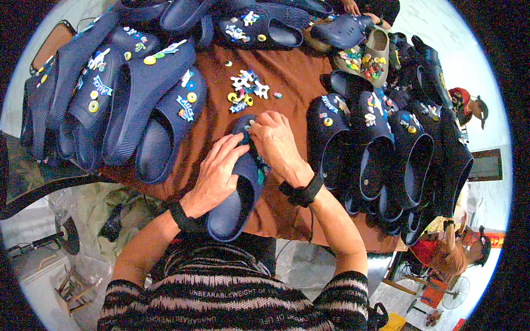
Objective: Attaching decorative charms to the holes of navy blue foam clogs.
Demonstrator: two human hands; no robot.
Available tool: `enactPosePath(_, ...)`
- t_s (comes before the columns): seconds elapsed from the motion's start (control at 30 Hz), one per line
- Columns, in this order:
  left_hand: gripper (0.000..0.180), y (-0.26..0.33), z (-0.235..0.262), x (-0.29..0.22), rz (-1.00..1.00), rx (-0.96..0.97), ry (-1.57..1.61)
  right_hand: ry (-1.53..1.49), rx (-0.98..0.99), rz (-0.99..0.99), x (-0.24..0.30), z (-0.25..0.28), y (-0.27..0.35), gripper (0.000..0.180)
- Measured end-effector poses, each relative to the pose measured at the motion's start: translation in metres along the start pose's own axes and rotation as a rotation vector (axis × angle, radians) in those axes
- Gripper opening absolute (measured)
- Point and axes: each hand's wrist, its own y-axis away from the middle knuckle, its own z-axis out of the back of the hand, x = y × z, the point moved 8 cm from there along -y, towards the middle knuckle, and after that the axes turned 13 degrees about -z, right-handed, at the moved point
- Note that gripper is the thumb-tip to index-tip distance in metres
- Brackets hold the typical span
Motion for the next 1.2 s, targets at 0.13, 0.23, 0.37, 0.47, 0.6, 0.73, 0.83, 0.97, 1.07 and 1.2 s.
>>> enactPosePath(0.13,0.054,-0.001,-0.001,-0.001,-0.004,-0.008,-0.009,0.016,-0.032,0.036,0.005,0.003,0.008,0.012)
enactPosePath(0.23,0.058,-0.002,-0.002,0.0,0.01,-0.038,0.012,0.069,-0.045,0.084,0.01,0.002,0.012,0.016)
enactPosePath(0.37,0.058,-0.002,-0.002,0.002,-0.004,-0.047,-0.003,-0.01,0.011,0.074,-0.001,0.004,0.014,0.02)
enactPosePath(0.47,0.064,0.001,0.003,0.002,0.045,-0.023,0.051,-0.345,0.195,-0.109,-0.027,0.011,-0.001,0.021)
enactPosePath(0.6,0.07,0.015,0.007,0.003,0.144,-0.096,0.18,-0.341,0.059,-0.382,-0.095,0.011,-0.018,0.022)
enactPosePath(0.73,0.07,0.033,0.003,0.009,0.196,-0.101,0.225,-0.327,0.163,-0.289,-0.101,-0.005,-0.055,0.024)
enactPosePath(0.83,0.07,0.036,0.002,0.009,0.212,-0.105,0.244,-0.169,0.164,-0.331,-0.113,-0.021,-0.077,0.024)
enactPosePath(0.97,0.072,0.036,0.002,0.007,0.183,-0.092,0.194,-0.025,0.068,-0.405,-0.143,-0.035,-0.082,0.028)
enactPosePath(1.07,0.073,0.038,0.007,0.009,0.19,-0.118,0.195,0.069,0.07,-0.428,-0.154,-0.046,-0.083,0.03)
enactPosePath(1.2,0.077,0.044,0.008,0.016,0.21,-0.165,0.215,0.047,0.018,-0.404,-0.15,-0.047,-0.08,0.025)
